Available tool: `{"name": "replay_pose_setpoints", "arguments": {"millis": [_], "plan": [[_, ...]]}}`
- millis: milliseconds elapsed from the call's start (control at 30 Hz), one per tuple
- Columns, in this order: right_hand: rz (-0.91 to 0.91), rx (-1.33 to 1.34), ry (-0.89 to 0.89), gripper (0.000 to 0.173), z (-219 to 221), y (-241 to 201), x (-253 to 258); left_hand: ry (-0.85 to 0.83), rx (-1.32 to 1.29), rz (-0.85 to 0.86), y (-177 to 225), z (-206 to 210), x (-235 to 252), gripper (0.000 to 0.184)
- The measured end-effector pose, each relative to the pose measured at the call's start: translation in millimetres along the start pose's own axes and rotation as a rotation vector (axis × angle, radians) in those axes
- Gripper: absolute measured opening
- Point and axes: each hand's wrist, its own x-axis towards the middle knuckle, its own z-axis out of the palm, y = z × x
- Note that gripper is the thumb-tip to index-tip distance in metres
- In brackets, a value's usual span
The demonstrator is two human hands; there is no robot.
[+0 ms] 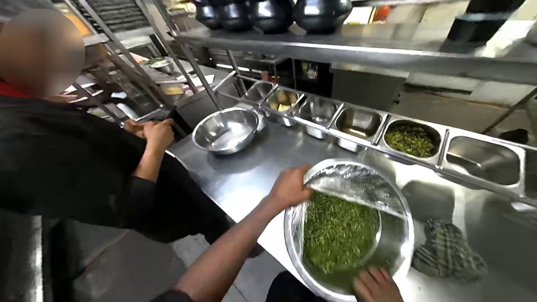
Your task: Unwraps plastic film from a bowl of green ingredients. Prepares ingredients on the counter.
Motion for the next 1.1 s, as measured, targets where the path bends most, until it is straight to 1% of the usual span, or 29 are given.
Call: {"name": "replay_pose_setpoints", "arguments": {"millis": [33, 67, 100, 133, 167, 233, 300, 333, 367, 400, 467, 533, 567, 600, 633, 700, 733, 800, 833, 933, 967, 1000, 1067, 1100], "plan": [[-0.004, 0.012, -0.034, 0.009, 6.9, 3.5, 3.1, 0.03, -0.022, 0.031, 0.7, 3.1, 0.6, 0.041], [0.01, 0.059, -0.073, 0.02, 10.4, 11.3, 13.4, 0.042, -0.037, 0.065, 3.9, -2.4, 8.8, 0.04], [0.047, 0.14, -0.123, 0.038, 10.7, 13.0, 18.6, 0.015, -0.043, 0.088, 5.5, -8.5, 15.3, 0.039], [0.088, 0.23, -0.167, 0.049, 7.8, 8.3, 14.3, -0.031, -0.053, 0.096, 2.9, -7.8, 14.9, 0.04], [0.117, 0.315, -0.181, 0.054, 3.7, 7.0, 12.8, -0.056, -0.064, 0.106, -0.4, -5.5, 13.2, 0.04], [0.165, 0.395, -0.129, 0.053, -1.8, 17.5, 24.6, -0.052, -0.08, 0.131, -0.1, -5.9, 11.4, 0.037], [0.186, 0.245, -0.029, 0.051, 2.7, 33.9, 42.0, -0.034, -0.097, 0.149, 8.7, -4.3, -3.9, 0.032], [0.214, 0.152, 0.017, 0.056, 6.8, 44.8, 55.8, -0.025, -0.094, 0.158, 13.4, -4.8, -6.6, 0.029], [0.28, 0.087, 0.001, 0.064, 8.1, 52.6, 67.8, -0.014, -0.086, 0.164, 14.2, -2.9, -6.5, 0.026], [0.373, 0.045, -0.094, 0.072, 5.8, 55.0, 76.2, -0.006, -0.086, 0.159, 12.1, 2.0, -8.6, 0.026], [0.559, -0.006, -0.348, 0.08, -4.2, 63.7, 102.3, -0.013, -0.105, 0.152, 14.3, 2.0, -11.8, 0.027], [0.658, -0.077, -0.469, 0.084, -3.5, 70.7, 115.9, -0.01, -0.131, 0.157, 16.4, 0.5, -15.6, 0.026], [0.667, -0.108, -0.46, 0.085, 1.5, 71.9, 115.4, 0.004, -0.142, 0.159, 15.1, 2.9, -18.7, 0.025], [0.659, -0.129, -0.405, 0.086, 7.6, 73.1, 114.1, 0.02, -0.15, 0.159, 14.8, 4.3, -20.4, 0.024], [0.643, -0.127, -0.312, 0.085, 15.4, 72.8, 111.2, 0.036, -0.158, 0.152, 15.9, 5.3, -22.5, 0.023], [0.61, -0.02, -0.099, 0.081, 32.3, 61.7, 100.8, 0.069, -0.17, 0.123, 18.2, 7.0, -25.8, 0.02], [0.613, 0.079, -0.061, 0.082, 37.1, 51.7, 93.4, 0.08, -0.176, 0.108, 18.0, 8.3, -25.9, 0.02], [0.6, 0.192, -0.077, 0.079, 37.9, 37.7, 84.5, 0.072, -0.193, 0.075, 17.7, 7.8, -24.6, 0.022], [0.577, 0.212, -0.033, 0.076, 38.5, 35.4, 85.5, 0.064, -0.201, 0.068, 17.8, 7.0, -24.2, 0.024], [0.456, 0.183, 0.21, 0.068, 45.9, 35.5, 107.6, 0.057, -0.196, 0.072, 20.4, 7.9, -25.4, 0.026], [0.409, 0.18, 0.236, 0.064, 51.4, 35.9, 112.8, 0.061, -0.19, 0.077, 22.0, 9.0, -25.5, 0.025], [0.37, 0.181, 0.214, 0.059, 56.4, 35.6, 113.7, 0.066, -0.184, 0.082, 23.2, 10.2, -25.3, 0.025], [0.304, 0.215, 0.067, 0.053, 59.4, 33.1, 103.3, 0.067, -0.176, 0.074, 23.5, 10.8, -24.6, 0.025], [0.298, 0.259, -0.003, 0.051, 56.1, 33.2, 96.4, 0.064, -0.171, 0.068, 22.8, 10.3, -24.2, 0.025]]}}
